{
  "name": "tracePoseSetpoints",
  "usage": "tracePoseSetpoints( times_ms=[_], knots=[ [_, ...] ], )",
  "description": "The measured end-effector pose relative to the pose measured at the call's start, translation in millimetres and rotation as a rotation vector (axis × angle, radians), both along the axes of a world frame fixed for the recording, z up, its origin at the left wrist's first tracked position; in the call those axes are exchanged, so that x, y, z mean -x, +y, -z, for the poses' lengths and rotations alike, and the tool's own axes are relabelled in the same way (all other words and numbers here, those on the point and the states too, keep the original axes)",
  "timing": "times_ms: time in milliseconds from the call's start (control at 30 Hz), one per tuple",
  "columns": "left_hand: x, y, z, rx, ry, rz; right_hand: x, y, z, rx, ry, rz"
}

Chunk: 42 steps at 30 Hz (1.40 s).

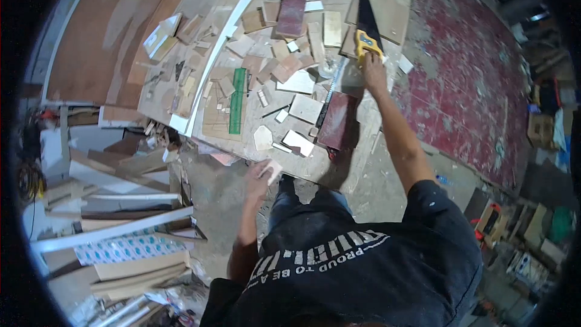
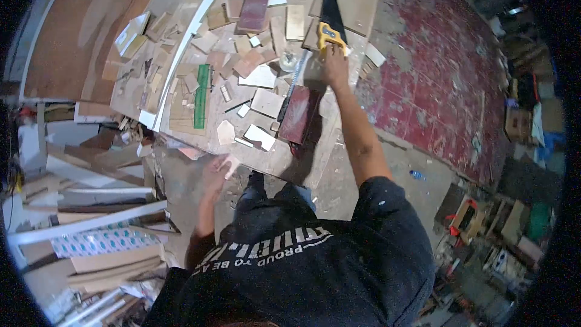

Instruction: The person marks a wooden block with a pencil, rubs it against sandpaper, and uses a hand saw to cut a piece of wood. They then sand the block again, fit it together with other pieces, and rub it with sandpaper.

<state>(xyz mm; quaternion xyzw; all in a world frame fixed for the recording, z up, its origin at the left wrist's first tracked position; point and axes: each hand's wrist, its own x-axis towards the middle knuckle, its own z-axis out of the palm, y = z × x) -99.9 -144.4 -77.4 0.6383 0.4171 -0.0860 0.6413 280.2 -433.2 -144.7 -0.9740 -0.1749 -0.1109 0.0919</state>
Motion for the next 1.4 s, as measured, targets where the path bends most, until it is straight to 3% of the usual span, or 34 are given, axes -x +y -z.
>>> tracePoseSetpoints(
  times_ms=[67, 100, 267, 333, 400, 467, 533, 700, 800, 900, 1133, 1267, 1333, 1400],
  knots=[
    [18, -18, 21, -0.152, -0.093, 0.166, -38, -5, 32, 0.157, 0.007, -0.062],
    [22, -30, 18, -0.163, -0.074, 0.147, -40, -1, 15, 0.229, 0.127, -0.054],
    [33, -81, -6, -0.332, 0.183, 0.326, -71, -6, 35, 0.216, 0.320, -0.078],
    [29, -86, -10, -0.352, 0.135, 0.357, -69, -11, 31, 0.236, 0.325, -0.090],
    [28, -85, -2, -0.404, 0.159, 0.398, -60, -13, 26, 0.203, 0.272, -0.127],
    [22, -78, 11, -0.440, 0.089, 0.424, -33, -8, 14, 0.104, -0.002, -0.106],
    [12, -66, 22, -0.450, 0.208, 0.425, 9, 9, -3, 0.068, 0.176, 0.080],
    [-4, -62, 19, -0.457, 0.079, 0.397, 91, 62, -3, -0.007, 0.386, 0.135],
    [-4, -62, 22, -0.516, 0.036, 0.460, 87, 86, 5, -0.071, 0.363, 0.195],
    [0, -63, 9, -0.508, -0.040, 0.351, 74, 97, 8, -0.078, 0.584, 0.357],
    [30, -39, 16, -0.345, -0.037, 0.238, 78, 106, 14, 0.015, 0.504, 0.312],
    [35, -23, 9, -0.419, -0.062, 0.237, 84, 118, 7, -0.197, 0.480, 0.472],
    [36, -16, 2, -0.420, -0.075, 0.233, 76, 112, 16, -0.510, 0.676, 0.612],
    [38, -10, -3, -0.419, -0.041, 0.227, 77, 110, 16, -0.581, 0.720, 0.721]
  ],
)
